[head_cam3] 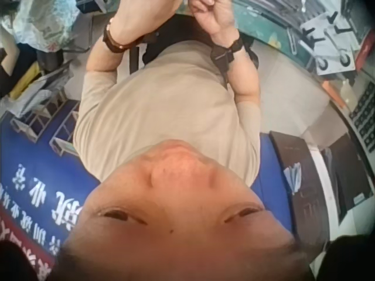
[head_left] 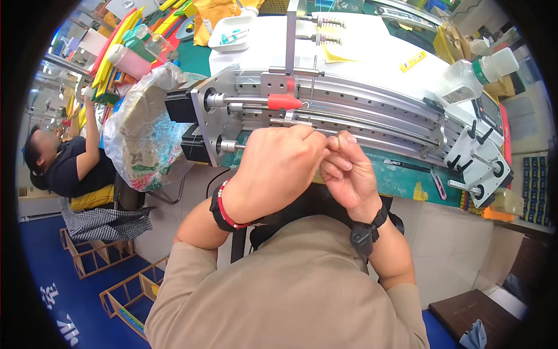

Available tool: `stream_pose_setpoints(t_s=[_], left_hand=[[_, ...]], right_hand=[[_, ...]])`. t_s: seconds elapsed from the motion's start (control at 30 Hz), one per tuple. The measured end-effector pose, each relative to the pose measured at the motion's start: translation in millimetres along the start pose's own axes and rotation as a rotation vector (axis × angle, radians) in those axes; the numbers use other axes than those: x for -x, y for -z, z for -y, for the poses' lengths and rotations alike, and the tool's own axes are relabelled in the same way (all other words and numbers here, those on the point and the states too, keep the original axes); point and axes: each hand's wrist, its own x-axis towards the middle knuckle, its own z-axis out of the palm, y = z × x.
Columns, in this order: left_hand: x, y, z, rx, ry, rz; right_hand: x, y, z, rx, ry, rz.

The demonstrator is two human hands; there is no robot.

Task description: Applying adhesive to small metal parts and using a stylus to position them on a sliding assembly jig.

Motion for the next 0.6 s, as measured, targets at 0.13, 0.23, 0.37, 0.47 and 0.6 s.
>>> stream_pose_setpoints(t_s=[0.13, 0.23, 0.37, 0.47, 0.6], left_hand=[[32, -19, -9, 0.08, 0.029, -0.17], [69, -40, -14, 0.125, 0.051, -0.365], [91, -52, 0, 0.06, 0.353, -0.54], [72, -35, 8, 0.088, 0.336, -0.563], [47, -29, 3, 0.062, 0.081, -0.39]], right_hand=[[16, -19, -7, 0.5, 0.106, -0.213], [37, -10, -4, 0.712, 0.012, -0.143], [45, -19, -1, 0.69, -0.016, -0.115], [74, -37, 12, 0.826, 0.08, -0.197], [130, -50, 67, 1.285, 0.636, -0.392]])
